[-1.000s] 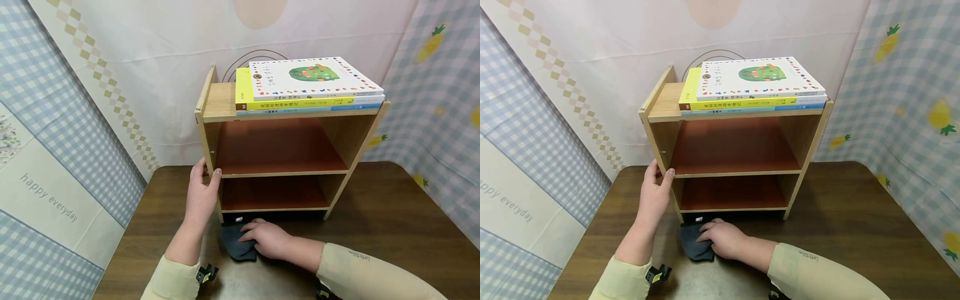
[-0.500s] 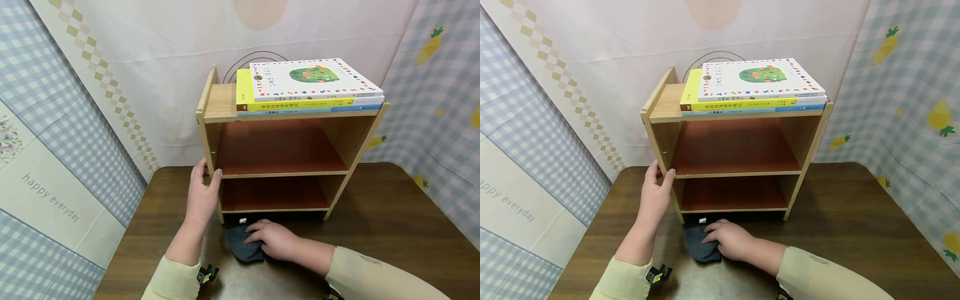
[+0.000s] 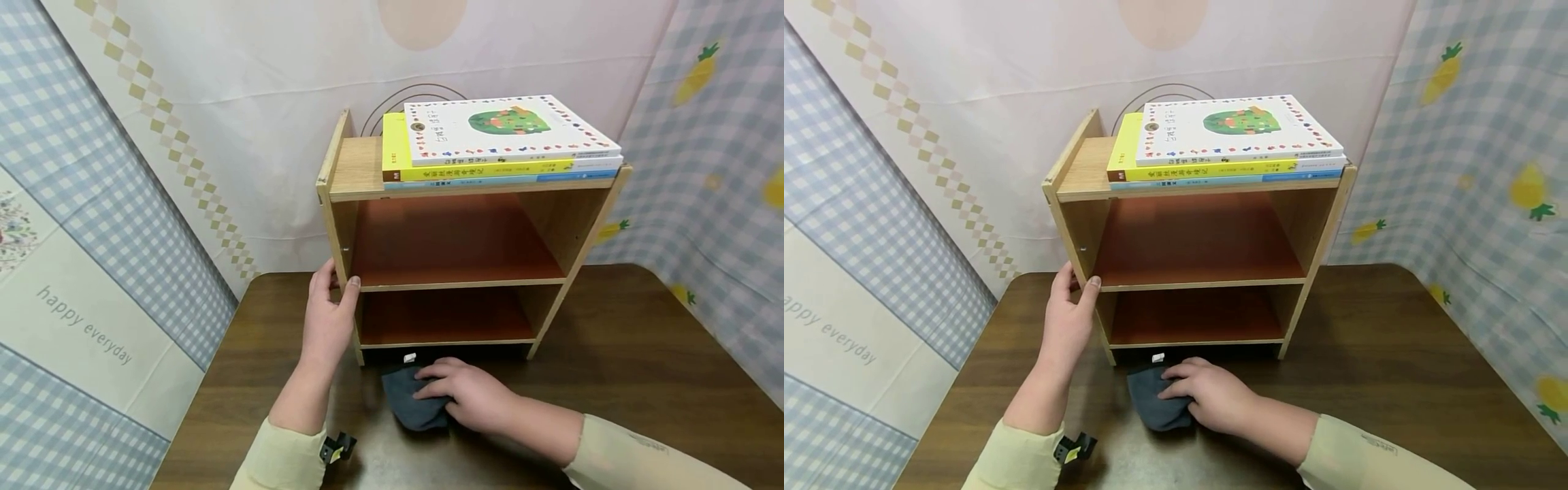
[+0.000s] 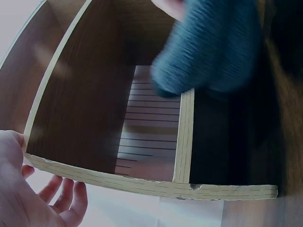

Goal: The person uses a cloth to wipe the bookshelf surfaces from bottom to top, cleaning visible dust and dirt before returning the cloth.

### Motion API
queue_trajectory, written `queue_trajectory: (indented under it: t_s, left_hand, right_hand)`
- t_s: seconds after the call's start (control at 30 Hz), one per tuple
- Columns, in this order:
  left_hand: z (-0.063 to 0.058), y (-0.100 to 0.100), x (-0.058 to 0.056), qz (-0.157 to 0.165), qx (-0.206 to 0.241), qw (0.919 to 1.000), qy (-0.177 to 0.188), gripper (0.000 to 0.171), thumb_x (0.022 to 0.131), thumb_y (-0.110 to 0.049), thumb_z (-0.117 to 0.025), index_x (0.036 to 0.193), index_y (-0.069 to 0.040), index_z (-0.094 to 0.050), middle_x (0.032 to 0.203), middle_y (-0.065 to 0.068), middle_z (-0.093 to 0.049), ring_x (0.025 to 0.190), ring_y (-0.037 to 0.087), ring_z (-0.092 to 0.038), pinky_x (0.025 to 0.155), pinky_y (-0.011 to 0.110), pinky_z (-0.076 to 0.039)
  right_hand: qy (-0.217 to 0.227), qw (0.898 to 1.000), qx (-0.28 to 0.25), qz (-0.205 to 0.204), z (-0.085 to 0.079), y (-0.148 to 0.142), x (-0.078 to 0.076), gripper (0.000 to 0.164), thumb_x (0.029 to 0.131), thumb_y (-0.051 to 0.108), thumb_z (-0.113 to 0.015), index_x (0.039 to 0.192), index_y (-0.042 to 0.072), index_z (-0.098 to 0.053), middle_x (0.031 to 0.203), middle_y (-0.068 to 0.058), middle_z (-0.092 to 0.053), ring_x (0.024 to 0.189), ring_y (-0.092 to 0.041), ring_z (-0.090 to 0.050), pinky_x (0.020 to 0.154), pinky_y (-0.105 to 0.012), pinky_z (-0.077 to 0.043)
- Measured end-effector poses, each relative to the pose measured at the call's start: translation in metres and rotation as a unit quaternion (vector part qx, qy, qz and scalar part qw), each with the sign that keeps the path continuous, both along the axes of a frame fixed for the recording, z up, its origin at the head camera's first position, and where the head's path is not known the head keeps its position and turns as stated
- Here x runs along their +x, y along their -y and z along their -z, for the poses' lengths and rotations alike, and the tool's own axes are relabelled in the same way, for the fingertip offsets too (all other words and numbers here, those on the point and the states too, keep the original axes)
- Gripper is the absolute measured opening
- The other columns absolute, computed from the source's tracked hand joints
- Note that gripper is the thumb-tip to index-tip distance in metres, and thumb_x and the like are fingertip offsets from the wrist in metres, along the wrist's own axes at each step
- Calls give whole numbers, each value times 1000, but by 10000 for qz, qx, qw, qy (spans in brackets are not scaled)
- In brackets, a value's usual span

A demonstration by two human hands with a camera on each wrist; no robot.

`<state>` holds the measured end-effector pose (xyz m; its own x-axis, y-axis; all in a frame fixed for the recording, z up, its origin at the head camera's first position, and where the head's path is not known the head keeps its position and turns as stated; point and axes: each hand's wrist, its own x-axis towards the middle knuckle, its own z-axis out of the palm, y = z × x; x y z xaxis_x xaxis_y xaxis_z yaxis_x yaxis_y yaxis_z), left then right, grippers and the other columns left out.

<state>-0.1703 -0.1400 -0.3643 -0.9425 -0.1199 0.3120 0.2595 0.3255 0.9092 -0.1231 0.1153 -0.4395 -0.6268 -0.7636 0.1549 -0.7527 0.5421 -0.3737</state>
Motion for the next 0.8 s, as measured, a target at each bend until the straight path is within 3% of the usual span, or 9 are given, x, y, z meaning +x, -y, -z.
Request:
queue_trajectory:
  t_s: [0.3, 0.8]
  left_hand:
    - [1, 0, 0, 6, -42, 10000, -16, 49, 100, -46, -55, 145, -28, -45, 128, -2, -45, 114, 18, -44, 82, 39, -47]
    - [1, 1, -1, -35, -86, 9999, -55, 48, 99, -46, -55, 144, -30, -45, 130, -4, -45, 114, 17, -44, 81, 38, -47]
  right_hand:
    - [-912, 9949, -418, 65, -21, -22, 7, 55, 74, -7, -70, 116, 29, -74, 130, 3, -62, 122, -26, -55, 91, -43, -51]
    - [-2020, 9786, -160, 355, -46, -51, -4, 50, 72, 2, -82, 115, 26, -74, 129, 0, -63, 119, -26, -54, 83, -41, -54]
